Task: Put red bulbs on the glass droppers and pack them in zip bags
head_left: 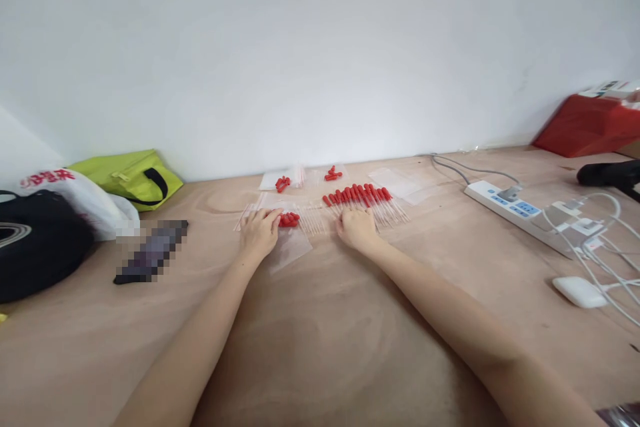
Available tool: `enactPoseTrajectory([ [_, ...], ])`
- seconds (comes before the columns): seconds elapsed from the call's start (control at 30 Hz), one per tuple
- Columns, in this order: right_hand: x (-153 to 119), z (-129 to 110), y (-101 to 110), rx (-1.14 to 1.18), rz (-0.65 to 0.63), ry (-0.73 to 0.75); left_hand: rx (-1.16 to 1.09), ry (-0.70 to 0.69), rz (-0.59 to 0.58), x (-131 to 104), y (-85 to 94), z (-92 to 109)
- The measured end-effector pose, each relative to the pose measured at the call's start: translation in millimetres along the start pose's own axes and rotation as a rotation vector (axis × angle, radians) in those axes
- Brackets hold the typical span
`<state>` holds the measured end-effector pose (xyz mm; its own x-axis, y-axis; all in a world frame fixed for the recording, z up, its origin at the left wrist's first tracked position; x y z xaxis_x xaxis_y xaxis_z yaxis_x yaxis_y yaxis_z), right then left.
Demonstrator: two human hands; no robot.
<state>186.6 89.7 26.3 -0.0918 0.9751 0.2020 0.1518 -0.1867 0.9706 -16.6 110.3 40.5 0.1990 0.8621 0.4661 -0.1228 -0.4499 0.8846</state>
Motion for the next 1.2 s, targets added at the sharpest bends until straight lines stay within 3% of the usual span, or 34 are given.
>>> enactPoseTrajectory([
  [0.1,-24.7,12.3,8.5,-0.051,0.021,0.163,0.014,-0.033,0.003,0.5,-3.9,0.6],
  [0.27,-52.1,25.9,10.2,-0.100,0.015,0.287,-0.007,-0.018,0.045,1.3,-4.2,-0.6],
  [0.4,-56.2,25.8,7.3,-0.080,-0.017,0.326,-0.070,0.047,0.168,-1.5,14.1,-1.0],
  [0.5,-55.6,26.9,8.0,-0.010,-0.047,0.327,-0.222,0.014,0.232,-13.1,31.6,12.3],
  [0.6,-55.1,29.6,8.7,0.113,-0.059,0.320,-0.471,-0.215,0.079,-31.8,35.1,46.3],
  [0.67,-54.1,31.4,6.8,0.210,-0.054,0.308,-0.530,-0.292,-0.043,-45.0,32.2,63.8],
  [0.87,-47.3,30.8,-7.9,0.387,-0.058,0.220,-0.588,-0.268,-0.293,-55.9,19.3,81.1],
  [1.0,-44.9,27.3,-11.9,0.357,-0.060,0.180,-0.547,-0.190,-0.316,-53.0,12.7,84.8],
  [1.2,-49.2,26.4,-9.4,0.325,0.019,0.186,-0.604,-0.183,-0.212,-60.1,10.5,89.5],
])
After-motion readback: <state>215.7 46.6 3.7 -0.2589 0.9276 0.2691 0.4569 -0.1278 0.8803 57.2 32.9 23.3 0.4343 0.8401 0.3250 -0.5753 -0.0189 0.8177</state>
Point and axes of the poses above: each hand's wrist, its own x-axis towards the middle knuckle, its own y-axis out of the back of the hand, z = x × y, the point moved 7 cm from there along x, towards the middle knuckle, and after that the axes turned 1 degree about y, right-handed, at the moved point
